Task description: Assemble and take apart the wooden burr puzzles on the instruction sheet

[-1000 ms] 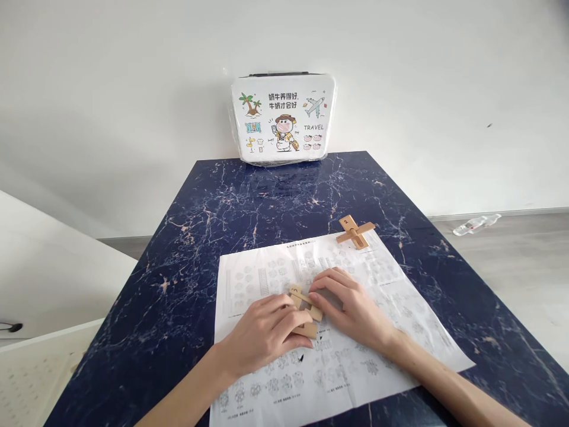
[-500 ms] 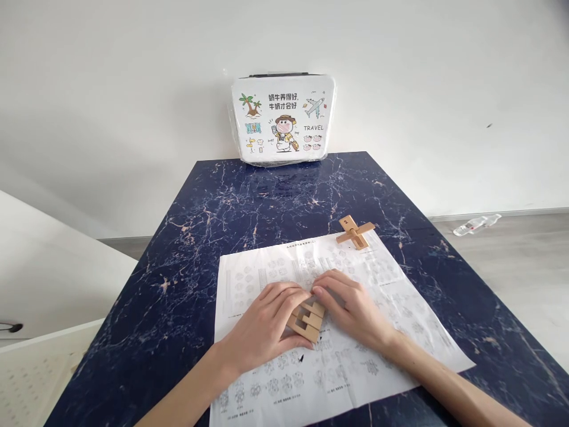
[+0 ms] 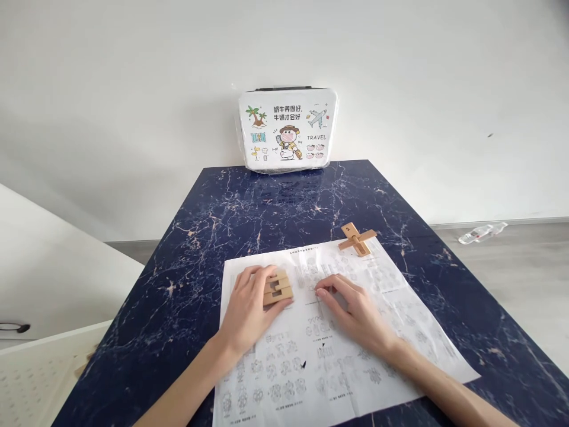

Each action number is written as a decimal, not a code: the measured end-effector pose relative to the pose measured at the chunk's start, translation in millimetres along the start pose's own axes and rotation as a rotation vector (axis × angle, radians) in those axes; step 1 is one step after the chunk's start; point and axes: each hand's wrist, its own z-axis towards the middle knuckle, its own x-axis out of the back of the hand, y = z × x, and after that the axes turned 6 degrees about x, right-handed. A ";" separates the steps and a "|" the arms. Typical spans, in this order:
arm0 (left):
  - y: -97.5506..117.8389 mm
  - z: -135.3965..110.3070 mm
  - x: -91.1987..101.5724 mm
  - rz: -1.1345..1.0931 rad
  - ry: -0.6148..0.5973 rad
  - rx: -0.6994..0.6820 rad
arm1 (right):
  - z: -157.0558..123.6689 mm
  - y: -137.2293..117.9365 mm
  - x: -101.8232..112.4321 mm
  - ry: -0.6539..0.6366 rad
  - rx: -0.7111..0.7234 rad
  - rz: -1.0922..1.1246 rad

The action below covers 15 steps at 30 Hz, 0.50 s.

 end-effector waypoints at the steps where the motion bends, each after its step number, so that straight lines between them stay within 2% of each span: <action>1: -3.6 2.4 2.5 0.014 0.025 0.014 | 0.0 -0.4 0.2 0.003 0.000 -0.004; 4: -13.7 9.2 9.9 0.045 0.065 0.024 | 0.2 -1.0 0.5 0.010 0.006 -0.010; 9: -27.6 16.9 17.6 0.046 0.015 0.014 | 0.1 -1.6 2.3 0.027 -0.011 0.006; 15: -32.1 18.1 20.2 0.108 0.050 0.024 | 0.4 -0.1 8.5 0.044 -0.106 0.021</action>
